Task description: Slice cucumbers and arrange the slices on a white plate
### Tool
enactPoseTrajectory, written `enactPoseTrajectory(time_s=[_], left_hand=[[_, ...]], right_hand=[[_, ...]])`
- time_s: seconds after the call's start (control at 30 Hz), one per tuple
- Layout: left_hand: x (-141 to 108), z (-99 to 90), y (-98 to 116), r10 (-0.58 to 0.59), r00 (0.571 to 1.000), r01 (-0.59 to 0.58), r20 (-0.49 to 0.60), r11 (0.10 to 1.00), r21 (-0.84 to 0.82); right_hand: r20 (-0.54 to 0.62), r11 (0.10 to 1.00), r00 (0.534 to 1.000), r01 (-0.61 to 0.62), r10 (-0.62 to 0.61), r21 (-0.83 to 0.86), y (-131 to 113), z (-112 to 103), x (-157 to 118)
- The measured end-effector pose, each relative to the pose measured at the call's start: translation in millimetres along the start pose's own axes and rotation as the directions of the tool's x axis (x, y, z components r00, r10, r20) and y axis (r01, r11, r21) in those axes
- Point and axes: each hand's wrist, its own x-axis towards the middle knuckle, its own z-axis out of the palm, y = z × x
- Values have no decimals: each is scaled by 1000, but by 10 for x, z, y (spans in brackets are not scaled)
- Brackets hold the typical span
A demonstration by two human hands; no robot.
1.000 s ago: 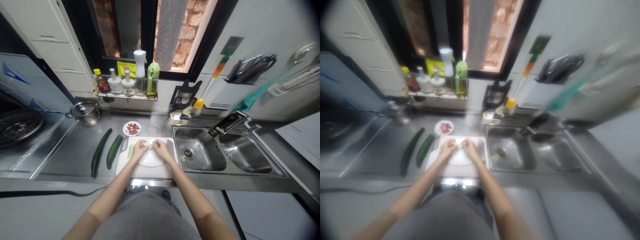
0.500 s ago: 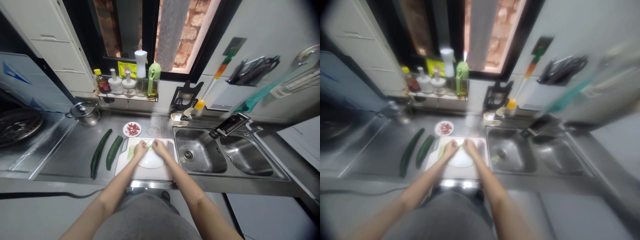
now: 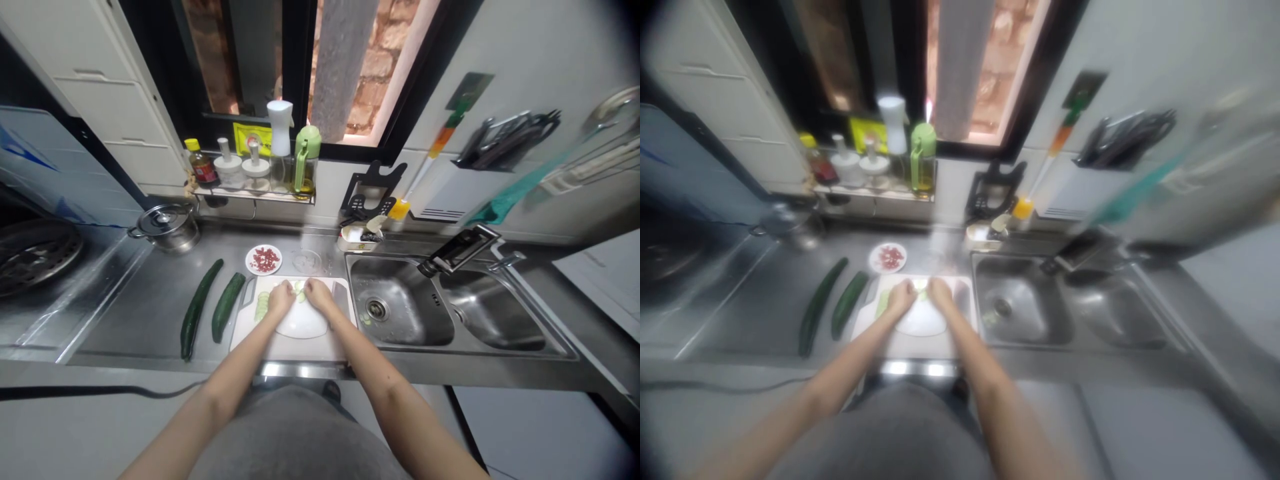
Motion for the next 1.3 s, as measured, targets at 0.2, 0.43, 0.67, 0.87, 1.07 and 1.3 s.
enactPoseTrajectory(time_s=[0.2,0.43,0.67,0.87,1.07,1.3], left_hand=[[-13,0,-6,29,1000,-29,-3,999,27],[-50,33,-43,132,990,-130,-50,991,40],[-199,30,-74,406,914,-400,-2,900,175],[-257,1,-73,449,888,-458,97,851,256],[-262,-7,-63,431,894,-448,121,852,273],[-231,29,-74,419,897,-441,138,856,271]], right_hand=[[14,997,1000,-10,11,-83,-30,14,-12],[-21,992,999,24,-27,-122,-41,37,-37],[-11,993,1000,13,-15,-120,-49,37,-24],[-31,991,999,21,-25,-132,-55,37,-50],[-29,991,999,17,-21,-135,-66,29,-55],[-30,992,1000,3,-7,-124,-71,44,-54]])
